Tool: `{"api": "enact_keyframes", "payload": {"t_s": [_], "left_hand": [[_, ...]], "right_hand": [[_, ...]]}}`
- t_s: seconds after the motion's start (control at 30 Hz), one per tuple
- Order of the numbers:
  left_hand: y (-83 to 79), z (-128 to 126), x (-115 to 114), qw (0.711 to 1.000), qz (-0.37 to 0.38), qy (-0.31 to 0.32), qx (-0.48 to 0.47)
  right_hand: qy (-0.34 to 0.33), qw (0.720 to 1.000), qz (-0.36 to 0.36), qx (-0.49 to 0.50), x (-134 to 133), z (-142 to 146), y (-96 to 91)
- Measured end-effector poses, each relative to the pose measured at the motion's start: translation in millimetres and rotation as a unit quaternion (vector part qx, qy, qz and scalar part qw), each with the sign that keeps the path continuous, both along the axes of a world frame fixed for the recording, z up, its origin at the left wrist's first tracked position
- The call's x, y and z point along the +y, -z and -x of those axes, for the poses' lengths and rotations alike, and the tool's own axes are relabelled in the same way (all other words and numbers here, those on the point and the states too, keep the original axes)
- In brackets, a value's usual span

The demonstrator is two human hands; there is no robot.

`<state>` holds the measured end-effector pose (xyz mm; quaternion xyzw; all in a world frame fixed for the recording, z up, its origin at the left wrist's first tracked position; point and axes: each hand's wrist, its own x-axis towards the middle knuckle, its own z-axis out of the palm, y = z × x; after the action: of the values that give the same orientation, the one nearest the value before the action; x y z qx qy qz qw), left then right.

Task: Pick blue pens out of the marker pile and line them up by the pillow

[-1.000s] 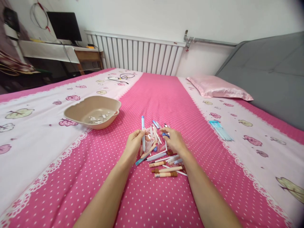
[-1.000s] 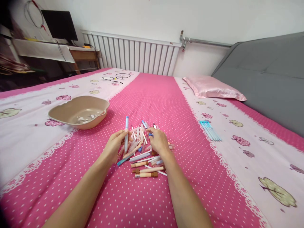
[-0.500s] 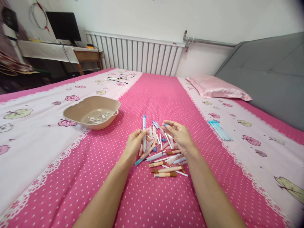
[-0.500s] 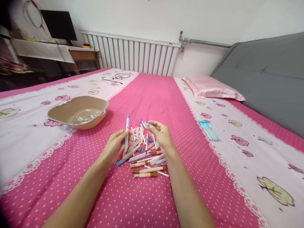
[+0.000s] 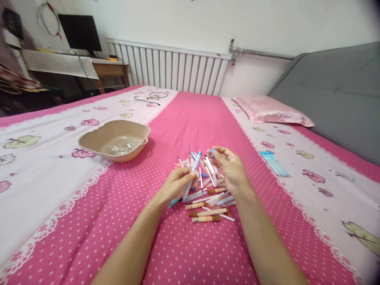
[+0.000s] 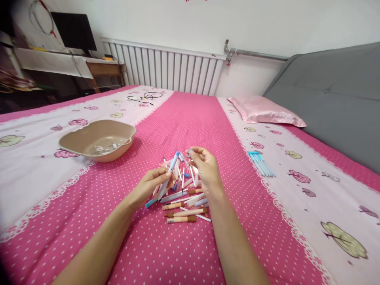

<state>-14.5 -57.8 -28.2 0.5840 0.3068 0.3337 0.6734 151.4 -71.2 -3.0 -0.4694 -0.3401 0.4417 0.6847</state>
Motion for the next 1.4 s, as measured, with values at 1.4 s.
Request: {"api": "enact_keyframes", "payload": {"t_s": [1.4], "left_hand": [[5.8, 2, 1, 0.997, -0.047, 0.053, 0.033]], "right_hand": [[0.020, 0.975, -0.061, -0.212, -8, 10, -5.2]]}}
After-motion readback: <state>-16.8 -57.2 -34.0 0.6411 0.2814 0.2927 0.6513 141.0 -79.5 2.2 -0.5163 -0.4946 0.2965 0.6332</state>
